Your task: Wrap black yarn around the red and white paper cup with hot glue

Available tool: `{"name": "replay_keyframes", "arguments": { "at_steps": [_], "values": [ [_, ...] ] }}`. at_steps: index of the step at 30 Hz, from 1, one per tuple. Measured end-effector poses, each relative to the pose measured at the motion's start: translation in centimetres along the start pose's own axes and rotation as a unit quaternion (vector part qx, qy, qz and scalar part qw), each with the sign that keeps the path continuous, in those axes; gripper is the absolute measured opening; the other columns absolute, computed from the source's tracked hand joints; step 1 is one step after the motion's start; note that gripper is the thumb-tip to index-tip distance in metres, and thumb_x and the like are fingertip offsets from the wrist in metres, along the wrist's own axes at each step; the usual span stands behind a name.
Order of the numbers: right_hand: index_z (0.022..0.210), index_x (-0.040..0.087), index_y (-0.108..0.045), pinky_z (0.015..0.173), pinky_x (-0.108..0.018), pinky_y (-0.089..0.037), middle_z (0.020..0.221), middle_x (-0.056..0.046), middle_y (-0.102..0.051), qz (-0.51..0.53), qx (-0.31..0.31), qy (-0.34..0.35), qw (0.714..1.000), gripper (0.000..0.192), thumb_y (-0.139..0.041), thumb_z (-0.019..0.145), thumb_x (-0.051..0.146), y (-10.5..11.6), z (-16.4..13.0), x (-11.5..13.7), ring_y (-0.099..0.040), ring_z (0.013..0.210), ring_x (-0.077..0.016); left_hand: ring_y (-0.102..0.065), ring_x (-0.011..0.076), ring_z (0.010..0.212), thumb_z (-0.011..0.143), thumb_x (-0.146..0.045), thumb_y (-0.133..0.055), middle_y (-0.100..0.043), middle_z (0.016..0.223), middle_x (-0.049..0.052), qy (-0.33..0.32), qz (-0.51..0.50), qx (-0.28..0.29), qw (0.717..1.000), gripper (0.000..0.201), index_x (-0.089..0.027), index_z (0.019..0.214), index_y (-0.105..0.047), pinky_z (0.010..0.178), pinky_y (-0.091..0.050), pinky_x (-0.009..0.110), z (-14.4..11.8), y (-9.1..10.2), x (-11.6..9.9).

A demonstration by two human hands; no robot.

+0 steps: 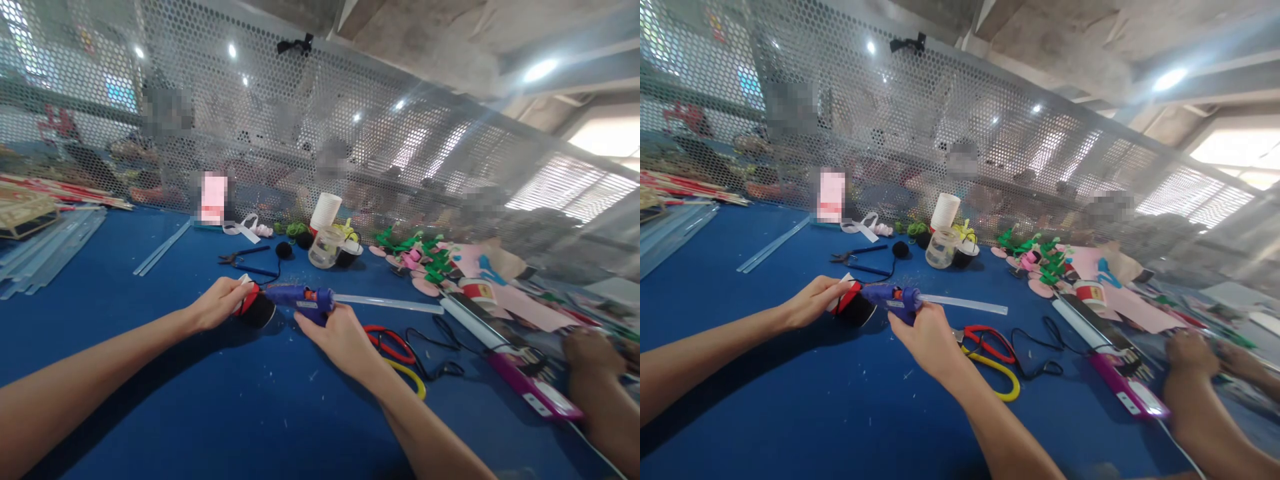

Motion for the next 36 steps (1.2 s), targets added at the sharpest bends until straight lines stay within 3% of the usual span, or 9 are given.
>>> {"name": "replay_keyframes", "arguments": {
  "at_steps": [9, 20, 36],
  "values": [
    [0.073, 0.012, -0.058, 0.055, -0.023, -0.041, 0.059, -0.001, -0.055, 0.009, 0.017, 0.010, 1.000, 0.018, -0.047, 0.070, 0.026, 0.17, 0.10, 0.08, -0.047, 0.053, -0.0117, -0.027, 0.0069, 0.043, 0.075, -0.043, -0.031, -0.031, 0.043, -0.005, -0.008, 0.010, 0.008, 1.000, 0.041, -0.016, 0.045, -0.035, 0.043, -0.021, 0.021, -0.12, 0.06, -0.02],
    [0.061, 0.014, -0.051, 0.041, -0.020, -0.034, 0.043, 0.004, -0.043, 0.039, 0.041, -0.027, 0.998, 0.016, -0.046, 0.070, 0.026, 0.33, 0.33, 0.00, -0.038, 0.040, -0.0077, -0.025, 0.0066, 0.043, 0.076, -0.041, -0.031, -0.031, 0.043, -0.005, -0.032, 0.003, 0.016, 0.999, 0.040, -0.016, 0.045, -0.035, 0.043, -0.021, 0.021, -0.24, 0.09, 0.21],
    [0.055, 0.016, -0.045, 0.037, -0.020, -0.033, 0.037, 0.005, -0.042, 0.073, 0.057, -0.075, 0.993, 0.020, -0.048, 0.070, 0.029, 0.26, 0.61, -0.49, -0.039, 0.034, -0.0073, -0.029, 0.0070, 0.044, 0.078, -0.038, -0.029, -0.034, 0.044, -0.004, -0.073, 0.040, 0.034, 0.996, 0.041, -0.015, 0.045, -0.036, 0.045, -0.024, 0.021, -0.43, 0.16, -0.16]
  ]
}}
Point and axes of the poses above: each hand's wrist, its own z-axis towards the middle knuckle, its own y-axis out of the back of the hand, x = y × z, the point moved 2 cm from there along z, towards the middle knuckle
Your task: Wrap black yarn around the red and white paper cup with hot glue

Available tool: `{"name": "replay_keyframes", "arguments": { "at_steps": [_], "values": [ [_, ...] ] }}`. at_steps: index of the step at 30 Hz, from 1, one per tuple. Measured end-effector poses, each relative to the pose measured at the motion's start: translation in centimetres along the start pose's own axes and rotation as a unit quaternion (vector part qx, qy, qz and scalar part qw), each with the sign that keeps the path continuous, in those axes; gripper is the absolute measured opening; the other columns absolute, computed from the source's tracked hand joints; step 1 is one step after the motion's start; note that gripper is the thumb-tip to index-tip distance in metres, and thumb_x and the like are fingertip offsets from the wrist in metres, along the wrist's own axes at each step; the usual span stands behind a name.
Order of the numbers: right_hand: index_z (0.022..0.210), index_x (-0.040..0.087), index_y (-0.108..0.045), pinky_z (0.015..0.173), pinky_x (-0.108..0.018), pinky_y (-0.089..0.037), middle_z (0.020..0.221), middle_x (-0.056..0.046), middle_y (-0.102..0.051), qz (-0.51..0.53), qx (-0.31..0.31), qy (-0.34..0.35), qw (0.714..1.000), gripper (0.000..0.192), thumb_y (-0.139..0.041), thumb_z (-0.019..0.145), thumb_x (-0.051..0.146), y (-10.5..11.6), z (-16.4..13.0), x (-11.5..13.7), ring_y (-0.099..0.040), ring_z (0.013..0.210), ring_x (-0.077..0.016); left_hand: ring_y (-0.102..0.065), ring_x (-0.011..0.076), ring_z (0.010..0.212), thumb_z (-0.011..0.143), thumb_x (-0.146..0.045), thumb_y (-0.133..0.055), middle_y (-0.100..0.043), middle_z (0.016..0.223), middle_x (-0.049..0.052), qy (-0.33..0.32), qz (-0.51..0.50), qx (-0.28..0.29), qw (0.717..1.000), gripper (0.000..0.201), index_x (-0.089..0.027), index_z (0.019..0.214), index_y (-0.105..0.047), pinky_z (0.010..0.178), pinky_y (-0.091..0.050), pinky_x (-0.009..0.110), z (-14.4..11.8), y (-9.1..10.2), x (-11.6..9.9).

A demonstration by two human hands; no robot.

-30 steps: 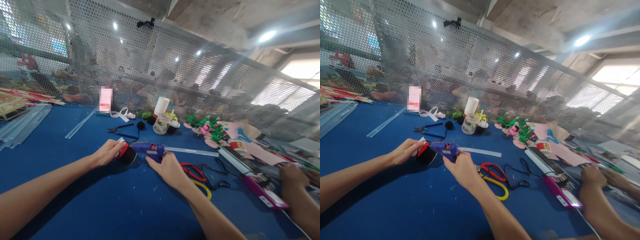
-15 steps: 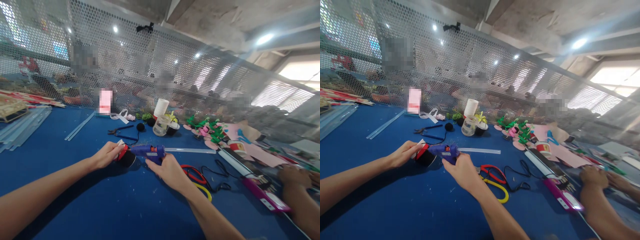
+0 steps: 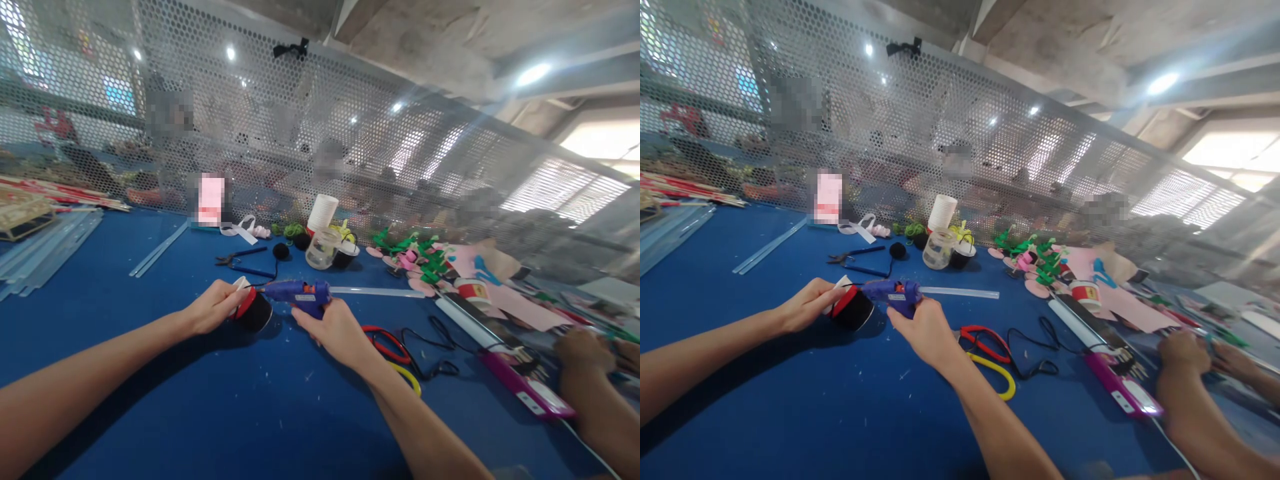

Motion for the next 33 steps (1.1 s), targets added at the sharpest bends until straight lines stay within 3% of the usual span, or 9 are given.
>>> {"name": "replay_keyframes", "arguments": {
  "at_steps": [11, 17, 26, 33],
  "values": [
    [0.056, 0.015, -0.047, 0.038, -0.020, -0.034, 0.037, 0.005, -0.042, -0.007, -0.002, -0.003, 1.000, 0.020, -0.047, 0.070, 0.029, 0.0, -0.3, 0.1, -0.039, 0.035, -0.0078, -0.028, 0.0068, 0.044, 0.076, -0.036, -0.030, -0.032, 0.043, -0.005, 0.013, -0.005, -0.014, 1.000, 0.038, -0.016, 0.044, -0.036, 0.044, -0.023, 0.020, 0.0, 0.0, 0.1],
    [0.069, 0.014, -0.055, 0.044, -0.020, -0.036, 0.053, 0.001, -0.050, -0.036, -0.018, 0.063, 0.997, 0.016, -0.047, 0.070, 0.028, -0.5, -0.8, 0.5, -0.043, 0.046, -0.0095, -0.025, 0.0062, 0.042, 0.074, -0.041, -0.033, -0.030, 0.042, -0.006, 0.060, -0.053, -0.044, 0.996, 0.039, -0.016, 0.045, -0.036, 0.041, -0.019, 0.020, 0.3, -0.2, 0.5],
    [0.067, 0.016, -0.052, 0.057, -0.024, -0.038, 0.063, -0.002, -0.057, -0.143, -0.041, 0.140, 0.979, 0.009, -0.045, 0.071, 0.020, -1.7, -1.9, 1.2, -0.049, 0.057, -0.0132, -0.025, 0.0070, 0.042, 0.074, -0.041, -0.031, -0.030, 0.042, -0.006, 0.124, -0.074, -0.089, 0.986, 0.038, -0.015, 0.048, -0.040, 0.042, -0.020, 0.021, 0.6, -0.5, -0.1],
    [0.065, 0.016, -0.052, 0.056, -0.025, -0.039, 0.063, -0.002, -0.058, -0.136, -0.064, 0.147, 0.978, 0.010, -0.045, 0.071, 0.021, -1.6, -1.7, 0.8, -0.050, 0.056, -0.0136, -0.025, 0.0069, 0.041, 0.072, -0.040, -0.032, -0.031, 0.042, -0.006, 0.127, -0.078, -0.091, 0.985, 0.036, -0.015, 0.049, -0.042, 0.041, -0.019, 0.021, 0.8, -0.5, 0.5]
  ]
}}
Point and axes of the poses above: each hand's wrist, its own z-axis towards the middle knuckle, its own y-axis out of the back of the hand, x = y × z, the point moved 2 cm from there along z, towards the middle knuckle
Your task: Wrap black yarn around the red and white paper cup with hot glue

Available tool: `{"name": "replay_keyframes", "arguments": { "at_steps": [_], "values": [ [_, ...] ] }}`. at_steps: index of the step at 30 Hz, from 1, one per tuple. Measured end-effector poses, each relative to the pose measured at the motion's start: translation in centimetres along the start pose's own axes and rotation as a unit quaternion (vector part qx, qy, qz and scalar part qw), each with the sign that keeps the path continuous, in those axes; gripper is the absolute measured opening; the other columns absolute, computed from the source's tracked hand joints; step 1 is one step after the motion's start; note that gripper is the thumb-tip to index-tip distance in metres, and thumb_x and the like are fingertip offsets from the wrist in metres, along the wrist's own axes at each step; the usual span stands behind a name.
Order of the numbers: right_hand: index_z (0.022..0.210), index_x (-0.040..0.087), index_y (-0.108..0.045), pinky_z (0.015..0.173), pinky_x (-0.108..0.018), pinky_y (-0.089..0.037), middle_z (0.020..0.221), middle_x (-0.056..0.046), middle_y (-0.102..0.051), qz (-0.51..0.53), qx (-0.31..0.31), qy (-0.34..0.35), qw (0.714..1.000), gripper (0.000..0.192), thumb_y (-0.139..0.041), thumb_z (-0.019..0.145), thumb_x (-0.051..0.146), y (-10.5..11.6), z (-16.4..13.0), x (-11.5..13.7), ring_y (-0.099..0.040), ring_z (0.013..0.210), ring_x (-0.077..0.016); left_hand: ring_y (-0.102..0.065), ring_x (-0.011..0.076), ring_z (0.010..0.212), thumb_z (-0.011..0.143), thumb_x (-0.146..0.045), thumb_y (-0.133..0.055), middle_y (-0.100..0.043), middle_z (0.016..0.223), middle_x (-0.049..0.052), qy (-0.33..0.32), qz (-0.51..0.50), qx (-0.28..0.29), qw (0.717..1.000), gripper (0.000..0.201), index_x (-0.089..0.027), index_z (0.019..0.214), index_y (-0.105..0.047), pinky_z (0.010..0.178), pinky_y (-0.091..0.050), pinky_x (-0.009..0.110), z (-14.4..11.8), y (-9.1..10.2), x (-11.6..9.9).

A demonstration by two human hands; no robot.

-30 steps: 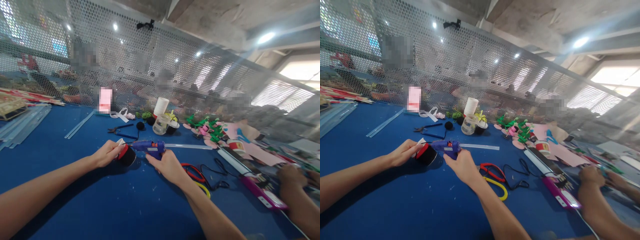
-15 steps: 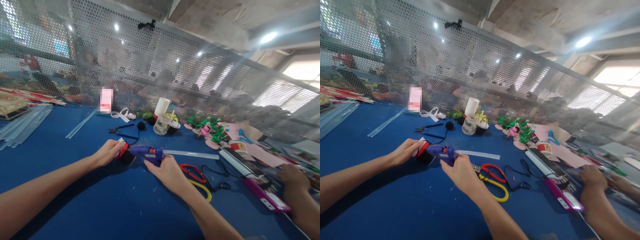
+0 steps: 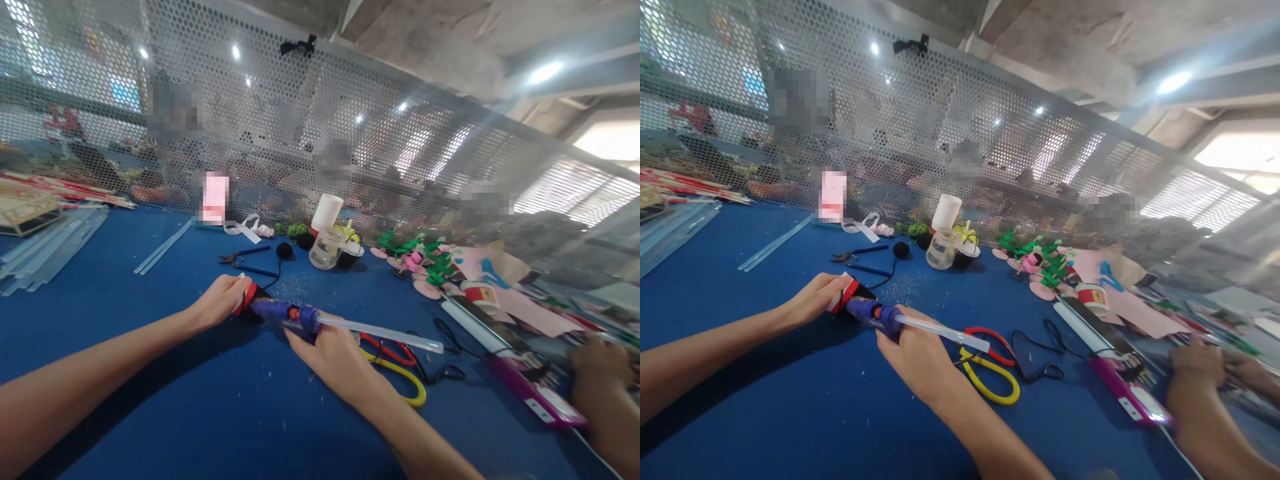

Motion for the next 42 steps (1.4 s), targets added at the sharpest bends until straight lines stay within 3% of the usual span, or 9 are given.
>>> {"name": "replay_keyframes", "arguments": {
  "at_steps": [7, 10, 14, 18, 27, 32, 36, 39, 42],
  "values": [
    [0.060, 0.015, -0.049, 0.037, -0.022, -0.035, 0.041, 0.004, -0.045, 0.201, -0.014, -0.180, 0.963, 0.021, -0.051, 0.066, 0.035, 1.0, 1.7, -3.3, -0.042, 0.035, -0.0096, -0.025, 0.0071, 0.041, 0.073, -0.040, -0.031, -0.028, 0.041, -0.006, -0.007, 0.017, 0.004, 1.000, 0.036, -0.016, 0.046, -0.037, 0.042, -0.019, 0.021, -0.3, -0.1, -0.5],
    [0.072, 0.015, -0.048, 0.037, -0.021, -0.035, 0.048, 0.005, -0.048, 0.294, -0.070, -0.181, 0.936, 0.023, -0.056, 0.063, 0.034, 1.7, 2.5, -5.4, -0.041, 0.033, -0.0076, -0.026, 0.0074, 0.041, 0.074, -0.039, -0.030, -0.029, 0.041, -0.006, -0.012, 0.020, 0.004, 1.000, 0.037, -0.016, 0.046, -0.037, 0.042, -0.020, 0.022, -0.4, -0.1, -0.6],
    [0.072, 0.014, -0.051, 0.045, -0.024, -0.040, 0.058, -0.002, -0.057, 0.162, -0.149, -0.220, 0.950, 0.031, -0.053, 0.063, 0.043, 2.6, 3.1, -8.7, -0.052, 0.045, -0.0131, -0.025, 0.0074, 0.042, 0.074, -0.040, -0.031, -0.029, 0.042, -0.006, -0.008, 0.022, 0.003, 1.000, 0.036, -0.016, 0.047, -0.039, 0.043, -0.020, 0.022, -0.3, -0.1, -0.4],
    [0.060, 0.015, -0.050, 0.044, -0.025, -0.038, 0.046, -0.004, -0.054, -0.023, -0.094, -0.282, 0.955, 0.037, -0.040, 0.071, 0.049, 2.5, 3.4, -10.6, -0.054, 0.044, -0.0167, -0.025, 0.0075, 0.042, 0.073, -0.038, -0.031, -0.031, 0.042, -0.005, -0.005, 0.020, 0.001, 1.000, 0.035, -0.015, 0.048, -0.041, 0.043, -0.021, 0.022, -0.2, -0.1, -0.6],
    [0.062, 0.014, -0.055, 0.049, -0.027, -0.041, 0.048, -0.008, -0.057, -0.074, -0.032, -0.327, 0.942, 0.035, -0.041, 0.074, 0.044, 1.1, 3.3, -12.4, -0.057, 0.048, -0.0190, -0.023, 0.0075, 0.042, 0.075, -0.040, -0.030, -0.027, 0.043, -0.006, -0.022, 0.036, 0.003, 0.999, 0.036, -0.017, 0.046, -0.033, 0.043, -0.018, 0.023, -0.5, -0.2, -0.9],
    [0.072, 0.010, -0.060, 0.075, -0.040, -0.035, 0.088, -0.021, -0.058, -0.136, -0.069, -0.303, 0.941, 0.021, -0.048, 0.073, 0.027, 1.8, 3.3, -11.4, -0.050, 0.094, -0.0304, -0.021, 0.0075, 0.044, 0.076, -0.041, -0.027, -0.022, 0.045, -0.006, -0.056, 0.088, 0.010, 0.994, 0.037, -0.018, 0.047, -0.027, 0.043, -0.017, 0.022, -0.7, -0.3, -0.8],
    [0.081, 0.012, -0.061, 0.080, -0.034, -0.034, 0.091, -0.014, -0.060, -0.088, -0.051, -0.219, 0.970, 0.031, -0.038, 0.080, 0.032, 1.4, 3.3, -8.3, -0.051, 0.092, -0.0234, -0.021, 0.0074, 0.045, 0.077, -0.040, -0.027, -0.023, 0.046, -0.005, -0.096, 0.121, 0.025, 0.988, 0.037, -0.018, 0.047, -0.025, 0.043, -0.018, 0.022, -1.3, -0.6, -1.3],
    [0.083, 0.016, -0.063, 0.071, -0.024, -0.041, 0.083, -0.006, -0.064, 0.020, 0.017, -0.152, 0.988, 0.042, -0.028, 0.082, 0.041, 0.1, 3.1, -5.8, -0.057, 0.079, -0.0145, -0.021, 0.0071, 0.045, 0.078, -0.039, -0.026, -0.024, 0.046, -0.005, -0.142, 0.119, 0.058, 0.981, 0.038, -0.018, 0.047, -0.027, 0.042, -0.019, 0.022, -2.0, -1.0, -1.9],
    [0.089, 0.011, -0.062, 0.073, -0.026, -0.042, 0.089, -0.009, -0.063, 0.279, 0.104, -0.126, 0.946, 0.057, -0.021, 0.081, 0.050, -1.4, 2.6, -3.8, -0.056, 0.085, -0.0158, -0.024, 0.0070, 0.045, 0.079, -0.036, -0.025, -0.028, 0.047, -0.005, -0.196, 0.101, 0.101, 0.970, 0.037, -0.017, 0.047, -0.030, 0.043, -0.022, 0.021, -2.7, -1.6, -2.5]
  ]
}}
Point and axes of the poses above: each hand's wrist, its own z-axis towards the middle knuckle, its own y-axis out of the back of the hand, x = y × z, the point moved 2 cm from there along z, towards the middle knuckle
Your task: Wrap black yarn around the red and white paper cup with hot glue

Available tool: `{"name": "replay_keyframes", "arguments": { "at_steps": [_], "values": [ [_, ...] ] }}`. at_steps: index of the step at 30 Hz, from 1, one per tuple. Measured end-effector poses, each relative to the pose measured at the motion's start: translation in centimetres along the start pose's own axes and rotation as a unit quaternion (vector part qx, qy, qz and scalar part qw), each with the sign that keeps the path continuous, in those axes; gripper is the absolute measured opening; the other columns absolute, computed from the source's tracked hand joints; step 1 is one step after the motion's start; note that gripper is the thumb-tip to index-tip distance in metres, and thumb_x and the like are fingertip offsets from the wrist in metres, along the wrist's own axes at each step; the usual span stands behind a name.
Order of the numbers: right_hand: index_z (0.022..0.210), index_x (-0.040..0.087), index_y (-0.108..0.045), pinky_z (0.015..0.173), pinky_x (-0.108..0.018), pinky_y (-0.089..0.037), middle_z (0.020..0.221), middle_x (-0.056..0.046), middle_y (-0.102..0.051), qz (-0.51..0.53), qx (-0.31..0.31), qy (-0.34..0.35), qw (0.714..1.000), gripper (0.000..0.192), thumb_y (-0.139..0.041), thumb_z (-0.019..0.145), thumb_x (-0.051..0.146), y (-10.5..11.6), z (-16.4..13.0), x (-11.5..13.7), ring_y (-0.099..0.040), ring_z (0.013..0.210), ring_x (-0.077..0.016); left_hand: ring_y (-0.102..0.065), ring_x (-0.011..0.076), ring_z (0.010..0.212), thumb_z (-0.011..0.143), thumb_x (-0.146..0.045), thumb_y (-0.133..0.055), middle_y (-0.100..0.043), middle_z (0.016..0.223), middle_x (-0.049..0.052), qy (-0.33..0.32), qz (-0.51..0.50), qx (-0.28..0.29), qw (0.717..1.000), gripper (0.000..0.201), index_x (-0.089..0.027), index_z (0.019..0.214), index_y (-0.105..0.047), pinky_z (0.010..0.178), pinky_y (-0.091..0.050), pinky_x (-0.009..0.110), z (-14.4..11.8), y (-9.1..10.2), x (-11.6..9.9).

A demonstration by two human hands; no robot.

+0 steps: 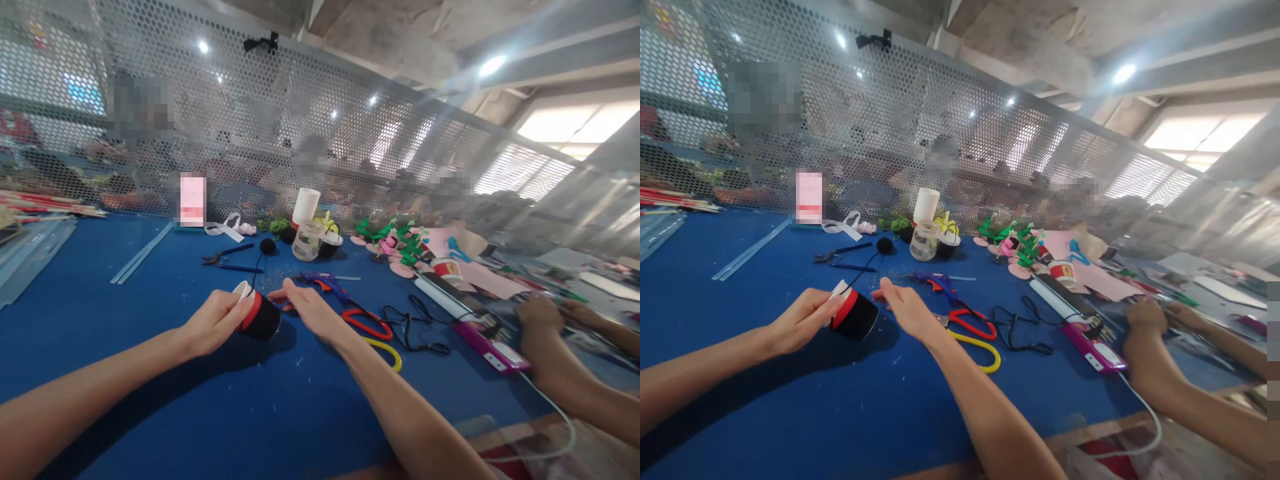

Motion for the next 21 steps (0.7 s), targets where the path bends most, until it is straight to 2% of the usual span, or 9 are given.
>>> {"name": "replay_keyframes", "arguments": {
  "at_steps": [2, 5, 8, 11, 13, 17, 19, 21],
  "values": [
    [0.090, 0.011, -0.062, 0.079, -0.030, -0.040, 0.090, -0.010, -0.063, 0.099, 0.045, -0.017, 0.994, 0.061, -0.021, 0.079, 0.054, -1.0, -0.1, 0.3, -0.055, 0.088, -0.0166, -0.025, 0.0071, 0.045, 0.080, -0.034, -0.025, -0.029, 0.048, -0.005, -0.030, -0.005, 0.019, 0.999, 0.036, -0.017, 0.048, -0.031, 0.044, -0.023, 0.021, -0.2, -0.2, -0.5],
    [0.090, 0.013, -0.062, 0.084, -0.031, -0.036, 0.092, -0.008, -0.062, 0.199, 0.068, -0.013, 0.978, 0.055, -0.029, 0.076, 0.055, -2.1, 0.3, 1.0, -0.054, 0.089, -0.0156, -0.027, 0.0072, 0.045, 0.079, -0.032, -0.024, -0.030, 0.047, -0.005, -0.047, -0.002, 0.042, 0.998, 0.035, -0.017, 0.047, -0.030, 0.045, -0.024, 0.021, -0.4, -0.4, -1.0],
    [0.089, 0.017, -0.062, 0.079, -0.029, -0.039, 0.091, -0.005, -0.062, 0.280, 0.056, -0.003, 0.958, 0.041, -0.044, 0.072, 0.050, -2.6, 0.7, 1.7, -0.054, 0.085, -0.0143, -0.026, 0.0073, 0.044, 0.079, -0.033, -0.024, -0.030, 0.047, -0.004, -0.038, 0.006, 0.061, 0.997, 0.037, -0.018, 0.046, -0.028, 0.045, -0.024, 0.021, -0.5, -0.6, -1.3],
    [0.087, 0.018, -0.062, 0.070, -0.026, -0.043, 0.081, -0.002, -0.063, 0.334, 0.067, -0.028, 0.940, 0.031, -0.055, 0.067, 0.041, -2.8, 0.6, 2.2, -0.056, 0.070, -0.0112, -0.028, 0.0073, 0.045, 0.080, -0.035, -0.025, -0.033, 0.047, -0.004, -0.018, 0.001, 0.083, 0.996, 0.038, -0.017, 0.046, -0.031, 0.046, -0.025, 0.021, -0.5, -0.8, -1.3],
    [0.084, 0.019, -0.062, 0.068, -0.024, -0.043, 0.081, 0.000, -0.063, 0.352, 0.084, -0.028, 0.932, 0.024, -0.059, 0.065, 0.034, -2.6, 0.4, 2.7, -0.056, 0.067, -0.0093, -0.030, 0.0072, 0.044, 0.080, -0.037, -0.025, -0.035, 0.047, -0.004, 0.005, -0.014, 0.090, 0.996, 0.039, -0.017, 0.047, -0.034, 0.045, -0.025, 0.021, -0.5, -0.9, -1.2],
    [0.070, 0.016, -0.063, 0.074, -0.023, -0.041, 0.098, -0.002, -0.058, 0.336, 0.095, 0.029, 0.937, 0.010, -0.060, 0.064, 0.025, -2.0, 0.1, 3.7, -0.054, 0.082, -0.0103, -0.027, 0.0065, 0.043, 0.079, -0.042, -0.026, -0.033, 0.044, -0.005, 0.075, -0.063, 0.067, 0.993, 0.042, -0.016, 0.046, -0.034, 0.043, -0.023, 0.021, -0.3, -0.7, -0.8],
    [0.065, 0.015, -0.062, 0.073, -0.023, -0.042, 0.092, -0.002, -0.060, 0.318, 0.073, 0.046, 0.944, 0.008, -0.060, 0.064, 0.023, -1.8, 0.1, 4.0, -0.054, 0.078, -0.0099, -0.026, 0.0063, 0.043, 0.077, -0.044, -0.028, -0.032, 0.045, -0.005, 0.108, -0.090, 0.052, 0.989, 0.042, -0.016, 0.047, -0.035, 0.042, -0.021, 0.021, -0.1, -0.7, -0.7],
    [0.065, 0.015, -0.062, 0.072, -0.023, -0.042, 0.080, 0.000, -0.061, 0.298, 0.024, 0.057, 0.952, 0.008, -0.060, 0.064, 0.023, -1.7, 0.1, 3.9, -0.055, 0.072, -0.0089, -0.025, 0.0059, 0.043, 0.075, -0.046, -0.032, -0.031, 0.045, -0.006, 0.141, -0.123, 0.043, 0.981, 0.041, -0.015, 0.049, -0.037, 0.042, -0.020, 0.020, 0.0, -0.6, -0.6]
  ]
}}
Point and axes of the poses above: each hand's wrist, its own z-axis towards the middle knuckle, its own y-axis out of the back of the hand, x = y × z, the point moved 2 cm from there along z, towards the middle knuckle
